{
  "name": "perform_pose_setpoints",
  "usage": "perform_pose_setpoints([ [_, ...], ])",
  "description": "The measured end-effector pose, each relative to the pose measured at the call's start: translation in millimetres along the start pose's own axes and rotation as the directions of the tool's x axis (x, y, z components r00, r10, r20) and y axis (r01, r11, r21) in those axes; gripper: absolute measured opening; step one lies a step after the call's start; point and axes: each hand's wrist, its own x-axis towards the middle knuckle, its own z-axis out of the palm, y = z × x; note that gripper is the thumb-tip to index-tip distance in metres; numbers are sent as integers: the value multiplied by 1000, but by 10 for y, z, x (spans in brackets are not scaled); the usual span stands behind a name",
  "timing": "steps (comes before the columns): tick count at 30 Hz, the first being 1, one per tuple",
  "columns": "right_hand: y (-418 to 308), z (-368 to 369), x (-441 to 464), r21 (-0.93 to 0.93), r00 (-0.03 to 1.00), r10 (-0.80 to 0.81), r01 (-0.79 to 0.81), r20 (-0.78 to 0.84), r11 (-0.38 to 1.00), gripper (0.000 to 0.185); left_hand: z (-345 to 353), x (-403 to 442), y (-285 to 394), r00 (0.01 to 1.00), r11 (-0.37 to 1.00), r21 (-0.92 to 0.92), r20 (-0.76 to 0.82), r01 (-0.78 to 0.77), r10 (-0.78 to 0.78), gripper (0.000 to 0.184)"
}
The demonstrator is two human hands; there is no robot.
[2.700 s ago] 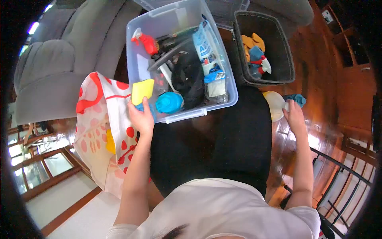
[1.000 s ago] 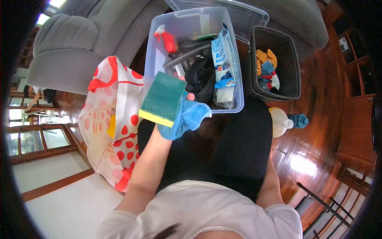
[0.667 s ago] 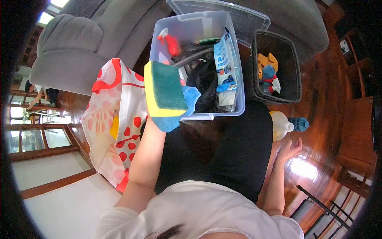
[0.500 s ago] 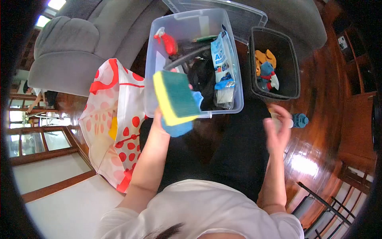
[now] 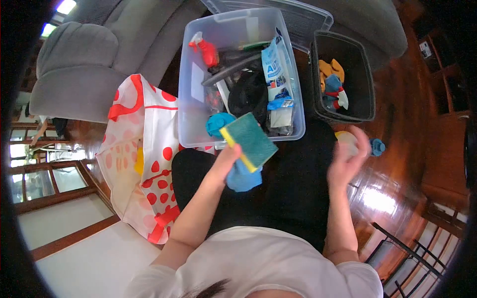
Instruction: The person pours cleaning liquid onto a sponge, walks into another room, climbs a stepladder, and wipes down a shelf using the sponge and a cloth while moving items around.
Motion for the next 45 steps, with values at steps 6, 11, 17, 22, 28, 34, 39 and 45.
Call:
perform_pose_setpoints([
  [6, 2010, -475, -872, -172, 894, 449, -443, -8, 880, 40, -60, 22, 32, 989, 966, -220, 26, -135, 144, 90],
  [11, 2228, -269, -945, 34, 748, 660, -663, 61, 748, 43, -17, -18, 53, 996, 977, -200, 18, -78, 83, 80],
  [17, 1998, -320, -560, 92, 799, 596, -589, -77, 802, 41, -3, -52, 151, 991, 962, -260, 72, -87, 109, 80],
  [22, 1517, -998, -291, -3, 721, 692, -692, 42, 722, 38, -158, -173, 72, 995, 966, -241, -14, 89, -95, 74],
  [28, 361, -1591, 143, -291, 877, 429, -362, 216, 886, 32, 142, 64, 18, 977, 941, -300, 183, 159, -106, 73],
  [34, -666, -1754, 527, -383, 844, 276, -92, 460, 919, 34, 630, 189, 111, 921, 901, -309, 336, 305, -197, 53],
  [39, -1226, -1499, 666, -339, 649, 221, 60, 728, 939, 30, 851, 135, 278, 819, 900, -192, 520, 391, -244, 56],
  [45, -1444, -1083, 603, -213, 429, 140, 126, 893, 969, 25, 849, -64, 313, 852, 833, -334, 448, 442, -272, 55],
])
